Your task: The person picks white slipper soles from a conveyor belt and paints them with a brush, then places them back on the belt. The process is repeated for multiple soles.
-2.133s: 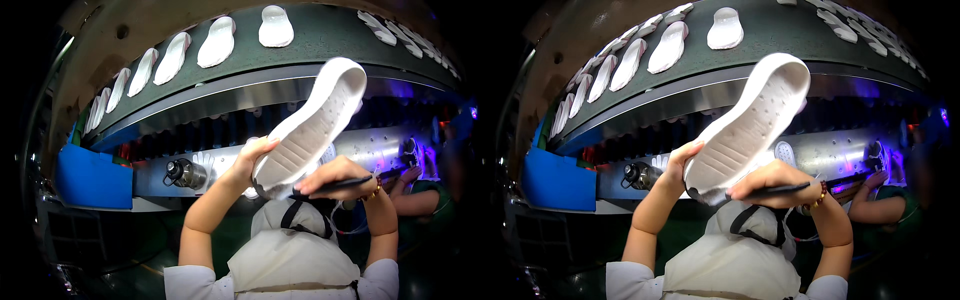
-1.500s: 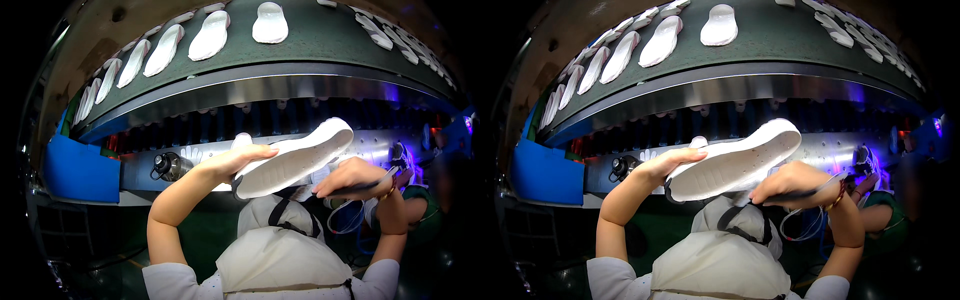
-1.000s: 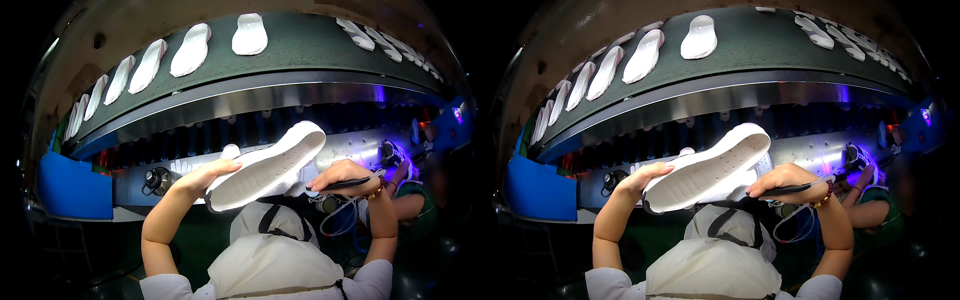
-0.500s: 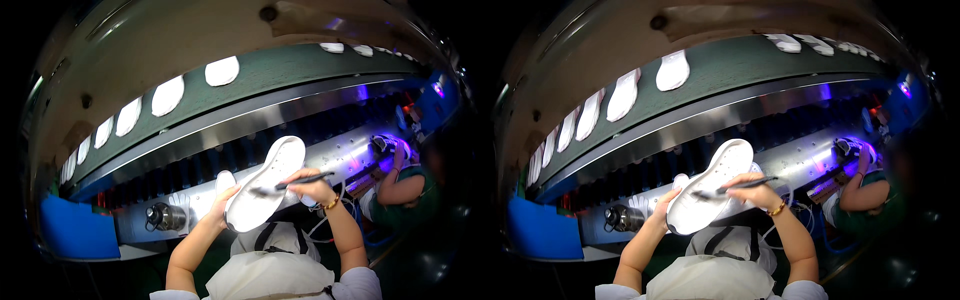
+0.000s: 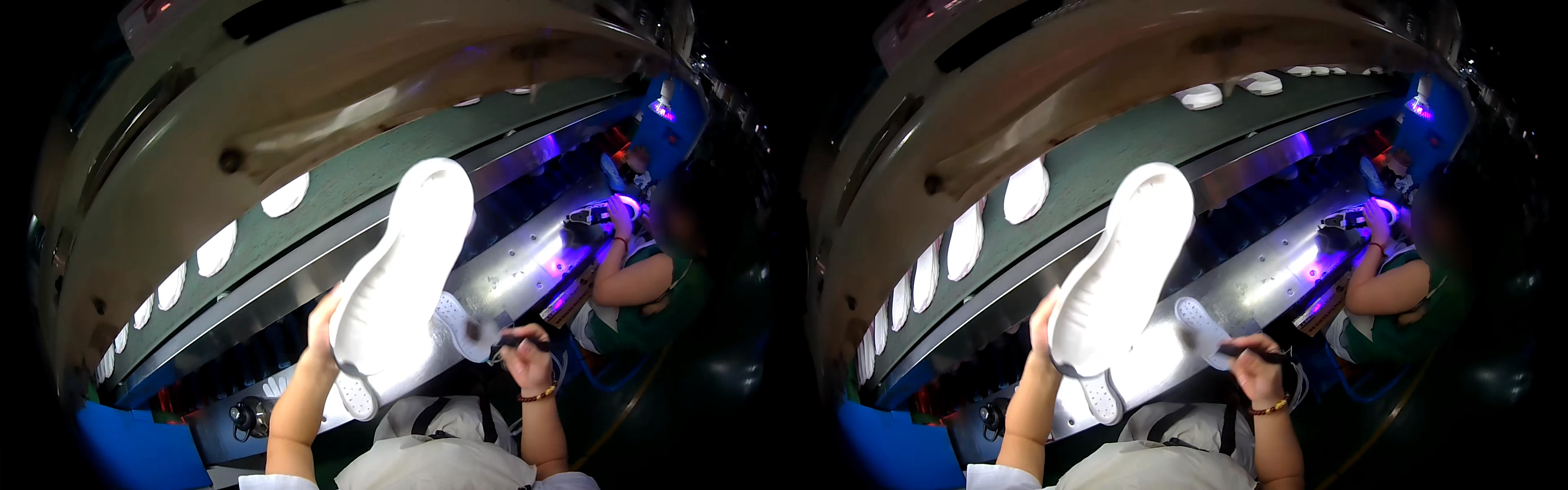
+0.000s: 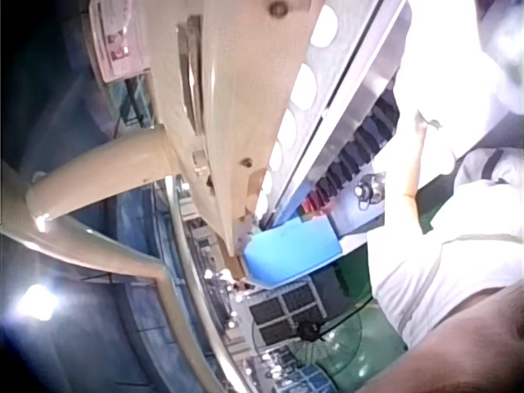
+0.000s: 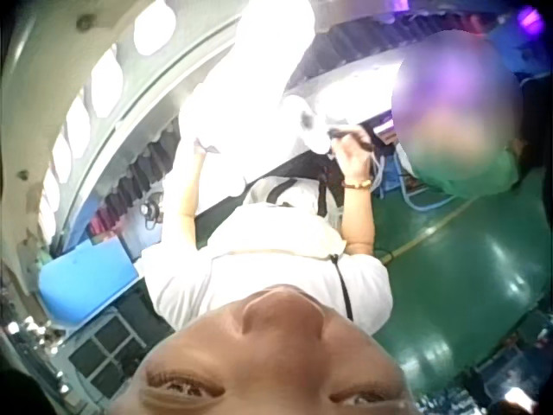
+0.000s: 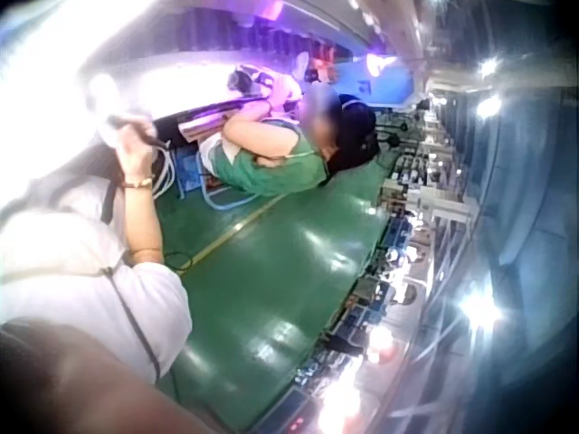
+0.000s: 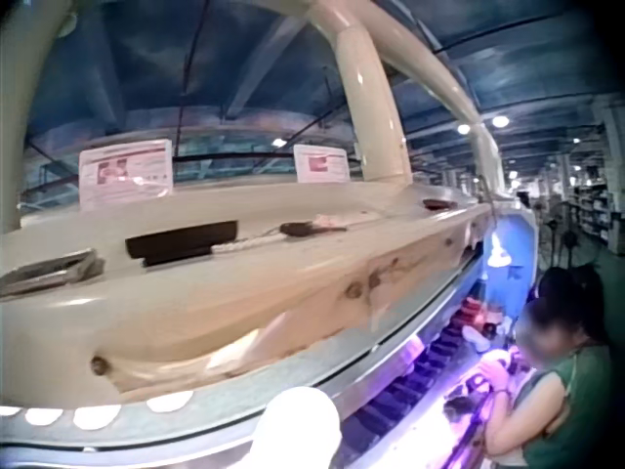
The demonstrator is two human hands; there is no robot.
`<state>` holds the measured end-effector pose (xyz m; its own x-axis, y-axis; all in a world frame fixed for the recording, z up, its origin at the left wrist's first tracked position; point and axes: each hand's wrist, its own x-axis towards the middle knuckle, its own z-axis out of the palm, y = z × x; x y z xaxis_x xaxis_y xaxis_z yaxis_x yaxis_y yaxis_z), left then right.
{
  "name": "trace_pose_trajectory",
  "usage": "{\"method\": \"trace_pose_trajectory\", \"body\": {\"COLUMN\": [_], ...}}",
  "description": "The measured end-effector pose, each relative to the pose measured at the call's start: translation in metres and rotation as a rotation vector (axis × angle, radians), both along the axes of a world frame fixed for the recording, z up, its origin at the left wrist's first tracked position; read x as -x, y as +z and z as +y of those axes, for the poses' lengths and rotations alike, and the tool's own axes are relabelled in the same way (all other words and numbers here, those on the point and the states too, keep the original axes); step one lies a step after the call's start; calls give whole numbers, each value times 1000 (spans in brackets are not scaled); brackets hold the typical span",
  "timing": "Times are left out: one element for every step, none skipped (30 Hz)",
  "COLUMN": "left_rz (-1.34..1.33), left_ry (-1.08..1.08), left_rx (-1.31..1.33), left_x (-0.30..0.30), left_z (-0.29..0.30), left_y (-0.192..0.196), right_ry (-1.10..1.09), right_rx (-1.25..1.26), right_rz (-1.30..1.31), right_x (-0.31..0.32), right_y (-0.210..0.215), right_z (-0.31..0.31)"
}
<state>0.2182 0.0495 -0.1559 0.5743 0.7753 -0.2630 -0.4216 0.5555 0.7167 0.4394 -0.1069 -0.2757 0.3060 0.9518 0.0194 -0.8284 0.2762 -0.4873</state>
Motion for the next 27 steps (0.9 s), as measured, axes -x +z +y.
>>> {"method": "trace_pose_trajectory", "body": {"left_rz": [-30,-49,-67,-5,59,-5,-70,3,75,133,353,612,920,1162,1251,1303,1361,1417,1428,1432,1439,1440,1428,1424,1392,1356,1289], "left_ry": [57,96,142,265,393,330,274,292,313,277,221,203,203,198,137,67,46,36,12,0,-10,-21,-19,-14,-2,2,10], "left_rx": [-66,-109,-155,-165,-177,-66,40,-8,-55,-36,-213,-419,-658,-845,-948,-1031,-1044,-1045,-1046,-1038,-1027,-1018,-1003,-985,-960,-935,-889], "left_x": [-21,-41,-61,-90,-117,-136,-147,-155,-158,-167,-186,-202,-215,-229,-257,-289,-292,-292,-300,-307,-316,-320,-323,-323,-320,-321,-321], "left_z": [13,31,49,68,86,109,134,166,196,218,227,234,239,241,242,243,243,242,246,250,253,257,259,260,261,261,262], "left_y": [16,21,30,35,43,47,48,40,31,28,28,26,19,11,-1,-12,-12,-10,-14,-20,-25,-30,-30,-31,-31,-31,-30], "right_ry": [-101,-131,-154,-139,-119,-107,-93,-75,-52,-36,-42,-40,-37,-38,-68,-103,-56,-19,-12,-10,5,21,43,62,85,93,100], "right_rx": [17,52,83,130,176,204,243,282,303,330,362,388,416,443,469,492,491,483,484,476,479,484,488,482,478,464,459], "right_rz": [9,27,49,54,61,40,21,3,-5,-7,3,16,28,39,43,49,66,72,73,70,78,85,85,93,99,121,129], "right_x": [-11,-20,-28,-32,-35,-37,-39,-41,-43,-47,-53,-58,-63,-67,-74,-81,-81,-84,-86,-89,-92,-92,-94,-97,-98,-100,-100], "right_y": [-2,-10,-17,-22,-24,-21,-20,-19,-20,-25,-27,-28,-32,-34,-40,-46,-47,-46,-48,-50,-51,-52,-54,-54,-54,-54,-54], "right_z": [4,4,3,1,1,1,1,1,0,0,-2,-2,-2,-1,-4,-6,-6,-5,-3,0,1,4,7,9,10,13,14]}}
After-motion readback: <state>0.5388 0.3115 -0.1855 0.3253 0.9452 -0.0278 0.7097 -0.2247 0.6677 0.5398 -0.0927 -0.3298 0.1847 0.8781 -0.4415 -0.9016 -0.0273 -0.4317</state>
